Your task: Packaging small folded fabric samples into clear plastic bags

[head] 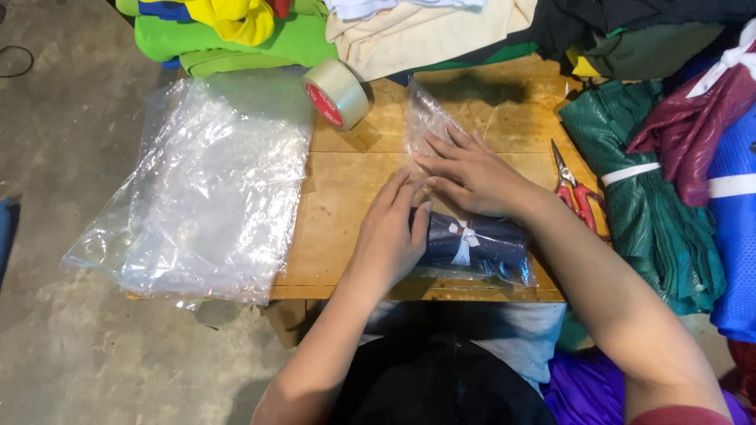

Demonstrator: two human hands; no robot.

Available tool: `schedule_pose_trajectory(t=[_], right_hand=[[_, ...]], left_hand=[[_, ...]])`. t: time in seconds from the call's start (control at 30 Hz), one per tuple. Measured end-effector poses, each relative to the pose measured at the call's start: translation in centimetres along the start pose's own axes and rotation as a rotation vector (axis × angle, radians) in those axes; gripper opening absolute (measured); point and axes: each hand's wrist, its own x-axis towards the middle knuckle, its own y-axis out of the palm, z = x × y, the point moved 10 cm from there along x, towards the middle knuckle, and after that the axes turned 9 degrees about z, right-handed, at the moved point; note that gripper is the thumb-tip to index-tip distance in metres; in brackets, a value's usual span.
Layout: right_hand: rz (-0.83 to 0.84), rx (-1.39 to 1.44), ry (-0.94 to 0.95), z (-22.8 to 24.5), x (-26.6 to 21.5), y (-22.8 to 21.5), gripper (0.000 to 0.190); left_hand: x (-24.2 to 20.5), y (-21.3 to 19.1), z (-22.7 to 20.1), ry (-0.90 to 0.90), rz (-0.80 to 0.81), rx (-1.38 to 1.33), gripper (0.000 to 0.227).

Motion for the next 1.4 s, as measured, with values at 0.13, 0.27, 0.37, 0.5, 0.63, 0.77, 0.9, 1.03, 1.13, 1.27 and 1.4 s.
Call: schedule_pose_trajectory(t=[0.13, 0.27, 0.37, 0.5, 0.63, 0.77, 0.9, 1.03, 1.13, 1.27, 1.4], right_hand=[[-0.022, 0.016, 0.003, 0.5, 0.1, -1.2, 0.046], [0.029, -0.001, 0.002, 0.9, 0.3, -1.2, 0.046], [0.039, -0.063, -0.01, 0.8, 1.5, -2.1, 0.042], [0.091, -0.102, 0.08, 0.6, 2.5, -2.3, 0.038], [0.075, -0.139, 0.109, 0.2, 2.4, -1.8, 0.049], [0.049, -0.11, 0.112, 0.1, 1.9, -1.7, 0.05], [0.04, -0.022, 0.098, 1.4, 0.9, -2.9, 0.048], [0.029, -0.006, 0.075, 0.7, 0.8, -2.2, 0.048], [0.015, 0.009, 0.061, 1.3, 0.4, -2.7, 0.046], [0.007, 0.023, 0.05, 0.3, 0.7, -2.1, 0.043], [0.009, 0.055, 0.044, 0.2, 0.6, -1.8, 0.039]], left_hand=[[-0.4, -0.5, -1.0, 0.087, -0.052, 0.056, 0.038], [-0.3, 1.1, -0.3, 0.083, -0.003, 0.126, 0.04], [0.6, 1.4, -1.2, 0.063, 0.074, 0.147, 0.045], [0.1, 1.5, -3.1, 0.074, 0.089, 0.158, 0.047], [0.0, 1.3, -2.9, 0.046, 0.121, 0.099, 0.048], [0.0, 1.5, -2.6, 0.054, 0.151, 0.028, 0.053], [0.2, 1.3, -2.4, 0.098, 0.23, -0.032, 0.05], [1.5, -0.7, -1.9, 0.141, 0.201, -0.052, 0.037], [3.2, -2.6, -0.7, 0.161, 0.084, -0.029, 0.027], [8.0, -1.2, 3.4, 0.104, 0.046, 0.157, 0.033], [11.1, 0.4, 4.6, 0.168, 0.003, 0.375, 0.021]])
